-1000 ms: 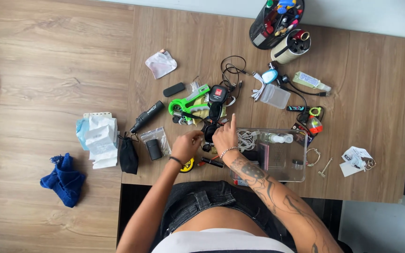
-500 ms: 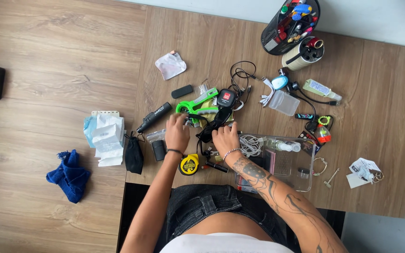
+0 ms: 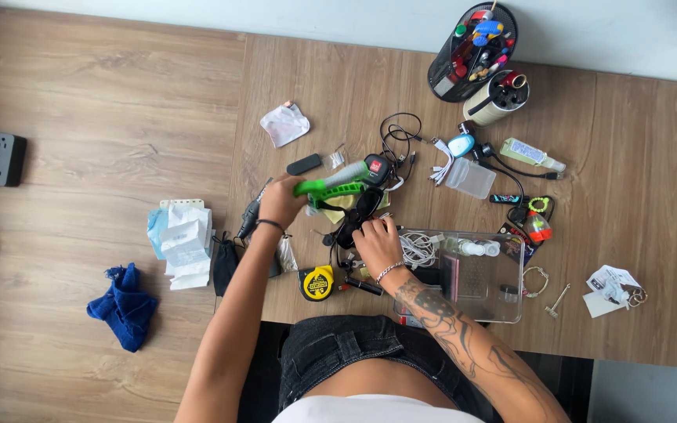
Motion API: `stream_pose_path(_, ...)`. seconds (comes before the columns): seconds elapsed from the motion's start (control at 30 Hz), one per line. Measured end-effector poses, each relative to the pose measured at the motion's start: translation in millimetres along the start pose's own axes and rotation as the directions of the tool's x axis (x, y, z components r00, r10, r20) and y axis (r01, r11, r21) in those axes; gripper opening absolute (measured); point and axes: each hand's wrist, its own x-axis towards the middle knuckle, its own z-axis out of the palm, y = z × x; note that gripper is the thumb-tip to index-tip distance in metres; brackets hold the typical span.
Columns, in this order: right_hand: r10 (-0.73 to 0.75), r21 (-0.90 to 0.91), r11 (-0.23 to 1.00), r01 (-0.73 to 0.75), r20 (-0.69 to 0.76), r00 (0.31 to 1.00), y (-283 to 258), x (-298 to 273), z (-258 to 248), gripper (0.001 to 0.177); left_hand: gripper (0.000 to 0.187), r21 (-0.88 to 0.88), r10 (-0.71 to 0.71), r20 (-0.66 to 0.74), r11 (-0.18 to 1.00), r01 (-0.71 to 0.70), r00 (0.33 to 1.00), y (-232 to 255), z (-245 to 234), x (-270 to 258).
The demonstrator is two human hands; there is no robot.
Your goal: Organize various small items on a desk into a plastic container.
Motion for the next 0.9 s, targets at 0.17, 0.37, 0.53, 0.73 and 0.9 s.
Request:
stream_pose_path(0.17,0.0,0.12,0.993,0.007,-0.054,0.999,-1.2,-13.8,-21.8,0.009,0.03,-0.169,0.027,-0.112,0.985,-0.046,0.993,47.5,-75.3,-5.2)
stream_pose_path(0.37,0.064,0.31,0.949,-0.054,-0.022,0.998,6.3,-10.1,-17.1,0.015,0.028,-0.348,-0.062,-0.19,0.937,-0.008,0.98,67.2,-118.0,-15.2)
stream_pose_path(0.53,0.127,0.393,0.905,-0.164,0.118,0.985,17.1,22.7,-9.4,0.019,0.024,-0.494,-0.194,-0.082,0.86,0.13,0.978,49.9,-114.0,-39.4)
stream_pose_path(0.73,0.171,0.436,0.888,-0.149,-0.011,0.985,39.7,86.1,17.3,0.013,0.02,-0.616,-0.293,0.045,0.744,0.257,0.955,5.4,-92.2,-65.3)
stream_pose_path(0.9,0.052,0.329,0.944,-0.028,-0.064,0.997,45.0,143.3,35.4,0.033,0.023,-0.903,-0.54,0.03,0.347,0.254,0.841,-31.9,-95.4,-62.0)
